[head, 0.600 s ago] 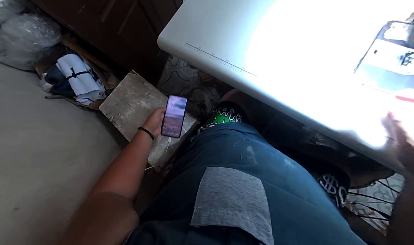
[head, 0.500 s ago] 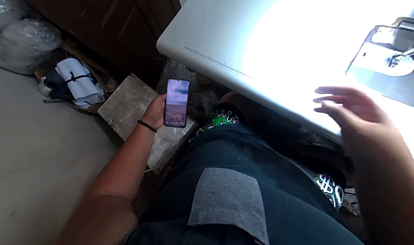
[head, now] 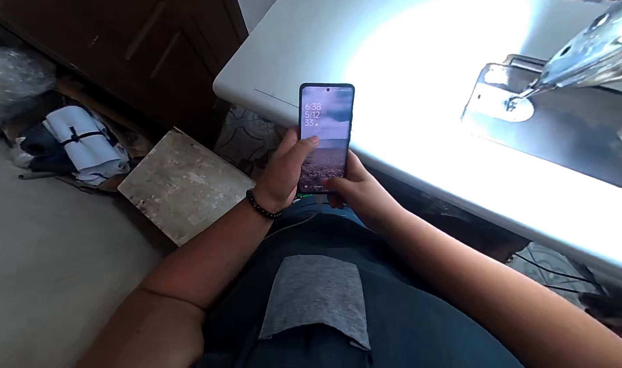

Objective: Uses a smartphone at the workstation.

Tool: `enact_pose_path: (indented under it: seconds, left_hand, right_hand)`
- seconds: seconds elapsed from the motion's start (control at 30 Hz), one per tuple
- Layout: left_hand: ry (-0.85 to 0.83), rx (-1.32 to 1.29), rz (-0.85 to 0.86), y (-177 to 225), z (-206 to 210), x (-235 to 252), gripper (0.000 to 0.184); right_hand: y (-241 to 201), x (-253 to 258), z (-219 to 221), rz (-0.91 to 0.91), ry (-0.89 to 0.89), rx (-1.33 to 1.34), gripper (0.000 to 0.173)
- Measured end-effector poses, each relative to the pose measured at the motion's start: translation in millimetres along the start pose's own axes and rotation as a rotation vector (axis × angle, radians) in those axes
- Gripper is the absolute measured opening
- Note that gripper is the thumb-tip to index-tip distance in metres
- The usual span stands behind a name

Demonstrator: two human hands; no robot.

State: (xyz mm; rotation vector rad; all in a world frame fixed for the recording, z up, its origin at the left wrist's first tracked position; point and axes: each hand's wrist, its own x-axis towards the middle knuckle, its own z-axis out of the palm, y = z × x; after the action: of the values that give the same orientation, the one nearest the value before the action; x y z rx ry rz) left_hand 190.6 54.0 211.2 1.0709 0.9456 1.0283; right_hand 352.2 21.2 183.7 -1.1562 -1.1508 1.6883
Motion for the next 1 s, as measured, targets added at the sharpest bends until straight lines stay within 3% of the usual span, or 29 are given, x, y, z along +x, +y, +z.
enact_pose_path:
  seconds: [0.07,0.17,0.3,0.47,0.53,0.63,0.73,0.83,1.0]
  left_hand:
    - [-0.019,0.034,-0.021,-0.1,5.3,-4.7,0.038]
    - [-0.016,0.178,0.031,-5.4,9.2,-3.8,0.043]
    - [0.017,0.298,0.169,-19.8,12.6,2.0,0.063]
    - [0.005,0.328,0.149,-19.0,17.0,-10.4,0.064]
    - [-0.014,0.278,0.171,-21.3,16.5,-7.9,0.063]
    - [-0.022,0.206,0.189,-24.6,13.7,-2.5,0.064]
    - [-0.008,0.166,0.212,-27.9,10.0,3.9,0.061]
    - [-0.013,0.169,0.186,-26.2,8.6,2.2,0.057]
    - [0.009,0.199,0.170,-28.0,7.4,7.1,0.063]
  right_hand:
    - [2.1,-1.4,-3.5,0.014,0.023,0.053,0.030]
    - [1.6,-3.7,-5.4,-0.029,0.034,0.027,0.030]
    - [7.3,-2.5,-4.5,-0.132,0.087,-0.105,0.066]
    - [11.5,1.1,-6.1,-0.155,0.185,-0.264,0.086]
    - [11.2,2.5,-5.7,-0.164,0.206,-0.263,0.077]
    - [11.2,4.7,-6.3,-0.148,0.179,-0.141,0.047]
    - [11.6,3.8,-10.3,-0.169,0.096,-0.091,0.049]
    - [11.6,1.5,-13.5,-0.154,0.072,-0.058,0.030]
    - [9.0,0.1,-16.6,-0.128,0.047,-0.081,0.027]
